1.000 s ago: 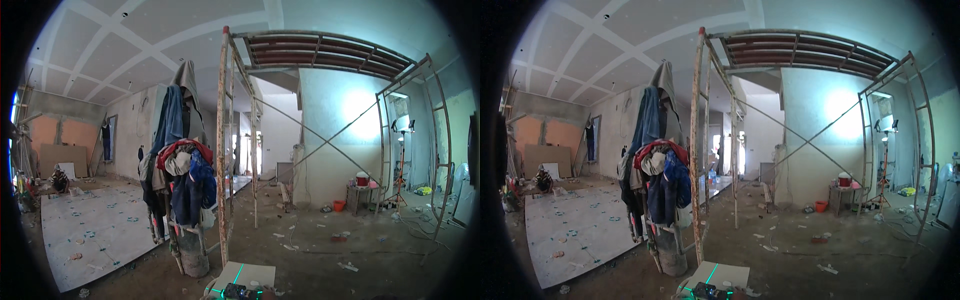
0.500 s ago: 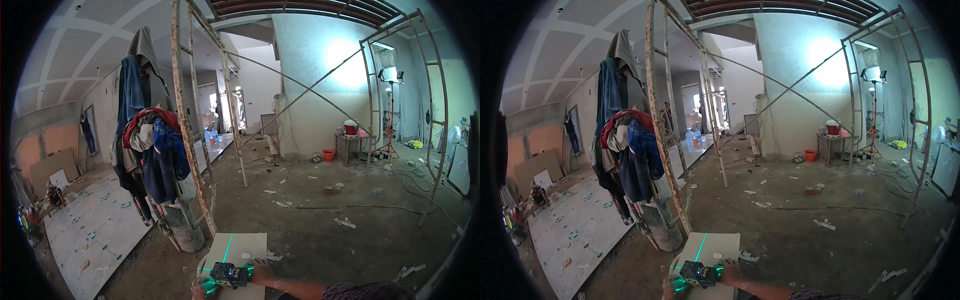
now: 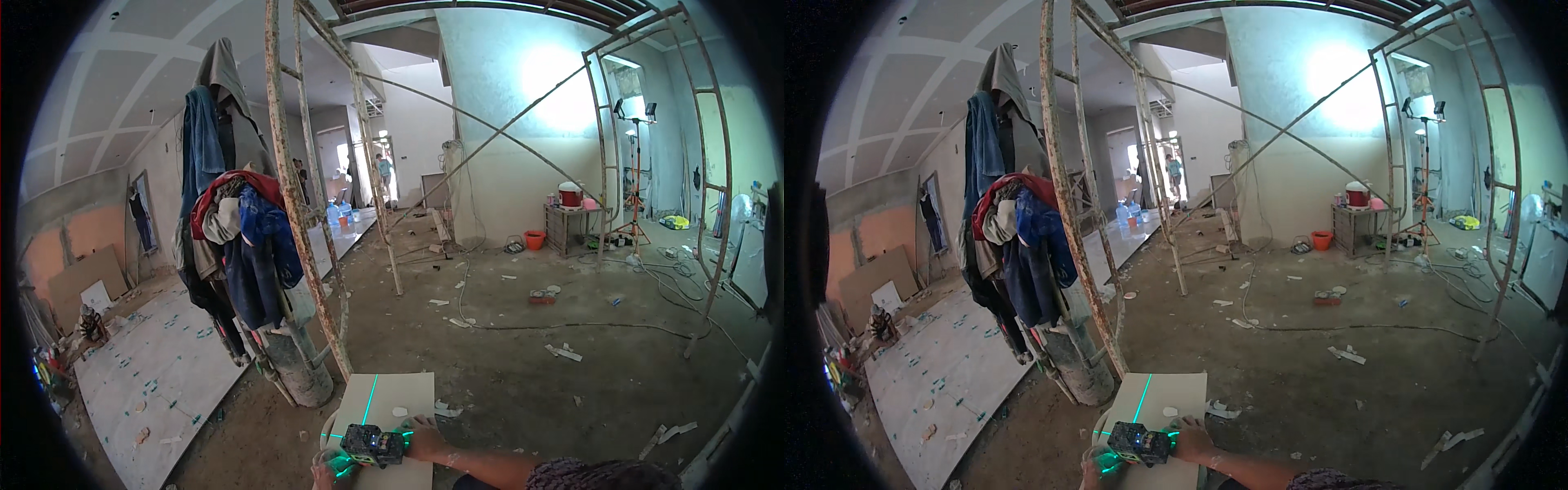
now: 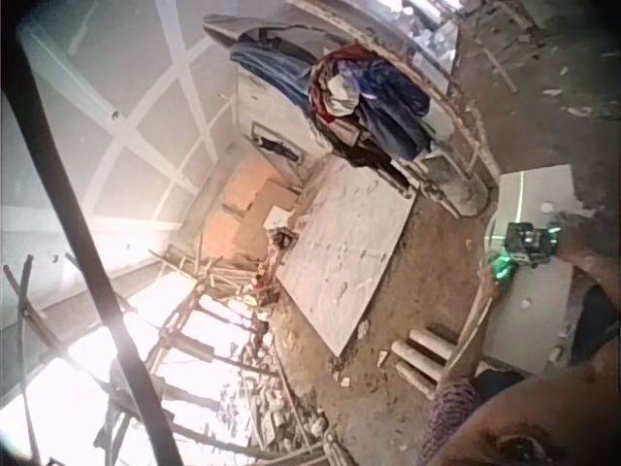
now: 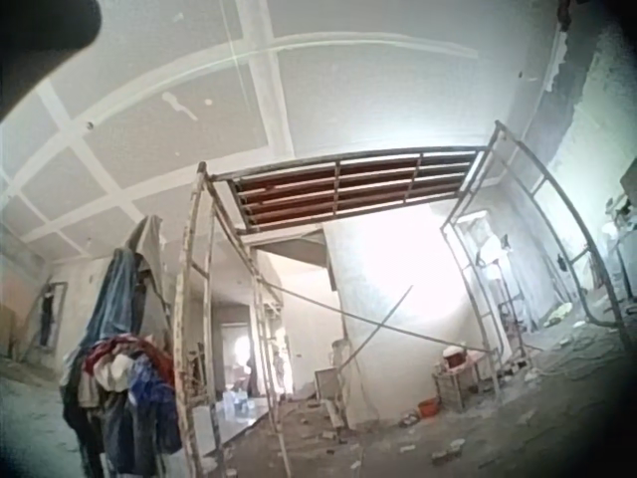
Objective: The person positions a laser level on a tile and moves it across the surface by hand before lifting the tile. They then set the tile back down and reposition the laser level on it to continue the task.
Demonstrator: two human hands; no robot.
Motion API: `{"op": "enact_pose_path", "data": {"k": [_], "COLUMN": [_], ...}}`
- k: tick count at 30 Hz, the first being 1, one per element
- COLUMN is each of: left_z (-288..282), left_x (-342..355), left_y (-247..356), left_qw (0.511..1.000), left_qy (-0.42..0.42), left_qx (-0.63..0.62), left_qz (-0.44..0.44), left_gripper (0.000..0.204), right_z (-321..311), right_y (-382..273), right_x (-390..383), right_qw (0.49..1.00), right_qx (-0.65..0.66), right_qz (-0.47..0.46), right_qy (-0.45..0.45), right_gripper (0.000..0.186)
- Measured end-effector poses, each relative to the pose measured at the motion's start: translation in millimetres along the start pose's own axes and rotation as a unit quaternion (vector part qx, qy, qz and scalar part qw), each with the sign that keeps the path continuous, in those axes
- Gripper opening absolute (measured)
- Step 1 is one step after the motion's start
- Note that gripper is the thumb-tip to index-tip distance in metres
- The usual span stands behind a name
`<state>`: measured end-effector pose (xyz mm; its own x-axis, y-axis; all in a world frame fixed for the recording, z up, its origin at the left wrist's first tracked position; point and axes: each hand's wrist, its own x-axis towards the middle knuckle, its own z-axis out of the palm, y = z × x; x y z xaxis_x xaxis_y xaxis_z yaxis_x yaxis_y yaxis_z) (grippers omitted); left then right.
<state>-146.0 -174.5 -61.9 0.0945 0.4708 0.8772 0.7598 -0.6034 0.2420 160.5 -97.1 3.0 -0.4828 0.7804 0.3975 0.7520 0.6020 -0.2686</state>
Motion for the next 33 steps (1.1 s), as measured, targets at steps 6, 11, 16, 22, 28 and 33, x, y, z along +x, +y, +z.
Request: {"op": "enact_pose_path", "data": {"k": [6, 11, 16, 22, 28, 33], "left_z": [-3, 0, 4, 1, 9, 18], "left_x": [-16, -32, -19, 0, 12, -4], "left_y": [-12, -41, -11, 2, -5, -25], "left_qw": [0.989, 0.957, 0.987, 0.998, 0.977, 0.969], "left_qy": [-0.055, -0.127, -0.056, 0.026, 0.112, 0.159], "left_qx": [-0.007, 0.046, -0.029, -0.061, -0.110, -0.083], "left_qz": [-0.135, -0.256, -0.148, -0.001, 0.145, 0.169], "left_gripper": [0.024, 0.030, 0.024, 0.017, 0.010, 0.002], "right_z": [8, 9, 1, 3, -1, -5], "right_y": [1, -4, -1, -4, -4, -9], "right_x": [0, 2, -1, 0, -2, 1], "right_qw": [1.000, 1.000, 1.000, 1.000, 0.999, 0.997], "right_qx": [-0.001, 0.012, 0.010, 0.003, 0.003, 0.030], "right_qz": [-0.008, -0.022, -0.010, -0.007, -0.021, -0.037], "right_qy": [0.014, 0.011, 0.016, 0.023, 0.038, 0.057], "right_gripper": [0.046, 0.050, 0.044, 0.045, 0.046, 0.044]}}
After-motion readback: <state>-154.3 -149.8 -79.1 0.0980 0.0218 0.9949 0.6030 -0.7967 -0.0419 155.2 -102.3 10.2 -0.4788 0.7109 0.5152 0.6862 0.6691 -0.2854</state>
